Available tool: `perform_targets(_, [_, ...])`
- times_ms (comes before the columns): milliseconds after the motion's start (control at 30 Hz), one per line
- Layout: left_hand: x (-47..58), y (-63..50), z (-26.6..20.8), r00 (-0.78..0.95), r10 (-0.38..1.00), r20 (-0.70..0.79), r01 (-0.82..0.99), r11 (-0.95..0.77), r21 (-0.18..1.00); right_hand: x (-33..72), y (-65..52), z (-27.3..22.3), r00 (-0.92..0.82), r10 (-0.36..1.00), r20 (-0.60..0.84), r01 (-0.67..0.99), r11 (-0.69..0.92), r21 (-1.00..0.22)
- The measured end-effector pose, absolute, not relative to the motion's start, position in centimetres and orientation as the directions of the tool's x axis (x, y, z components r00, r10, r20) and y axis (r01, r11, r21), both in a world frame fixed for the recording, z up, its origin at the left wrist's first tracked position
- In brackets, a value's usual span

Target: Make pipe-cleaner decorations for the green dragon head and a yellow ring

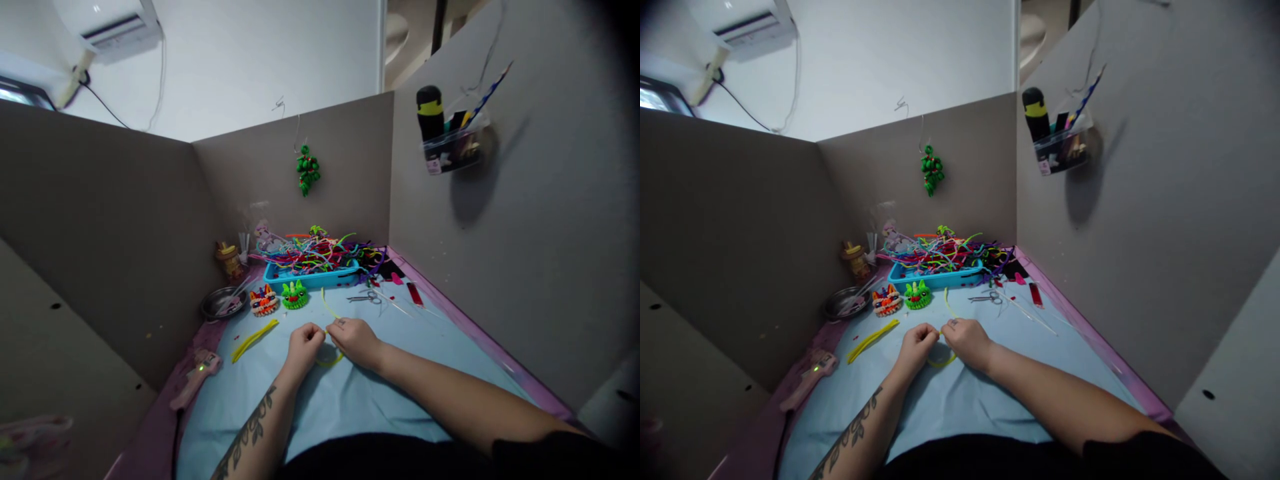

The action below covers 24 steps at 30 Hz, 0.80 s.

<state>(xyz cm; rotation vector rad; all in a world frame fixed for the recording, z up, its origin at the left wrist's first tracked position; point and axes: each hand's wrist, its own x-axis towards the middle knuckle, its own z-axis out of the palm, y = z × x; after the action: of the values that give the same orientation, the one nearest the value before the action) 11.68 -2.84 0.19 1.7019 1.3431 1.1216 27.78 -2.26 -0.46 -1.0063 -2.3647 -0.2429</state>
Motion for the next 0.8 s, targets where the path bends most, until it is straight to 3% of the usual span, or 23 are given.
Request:
perform_targets(100, [11.7,-2.7,-0.1,0.086,0.977,0.194,0.378,-0.212,0.901,27.5,-2.2,-0.7,-0.560,0.634,0.534,0.730,0.682,-0.044])
perform_targets(167, [11.6,-2.7,0.0,0.090,0.978,0.186,0.373,-0.207,0.904,27.5,-2.1,-0.7,-0.539,0.665,0.517,0.727,0.677,-0.114])
perform_targets(300, [11.3,-2.9,0.6,0.095,0.959,0.265,0.372,-0.281,0.885,27.7,-1.8,-0.3,-0.402,0.775,0.488,0.587,0.627,-0.513])
perform_targets(400, [11.1,-3.0,0.9,0.105,0.940,0.324,0.390,-0.338,0.856,27.8,-1.3,0.2,-0.311,0.892,0.327,0.367,0.430,-0.825])
perform_targets(467, [11.1,-3.1,1.0,0.121,0.935,0.332,0.400,-0.352,0.846,27.9,-1.1,0.5,-0.319,0.927,0.197,0.199,0.268,-0.943])
perform_targets(633, [11.1,-3.2,1.1,0.130,0.920,0.370,0.418,-0.389,0.821,28.1,-0.9,0.6,-0.426,0.898,-0.108,-0.063,-0.148,-0.987])
perform_targets(800, [11.1,-3.4,1.1,0.145,0.905,0.399,0.438,-0.420,0.795,28.3,-1.0,0.8,-0.440,0.882,-0.168,-0.125,-0.246,-0.961])
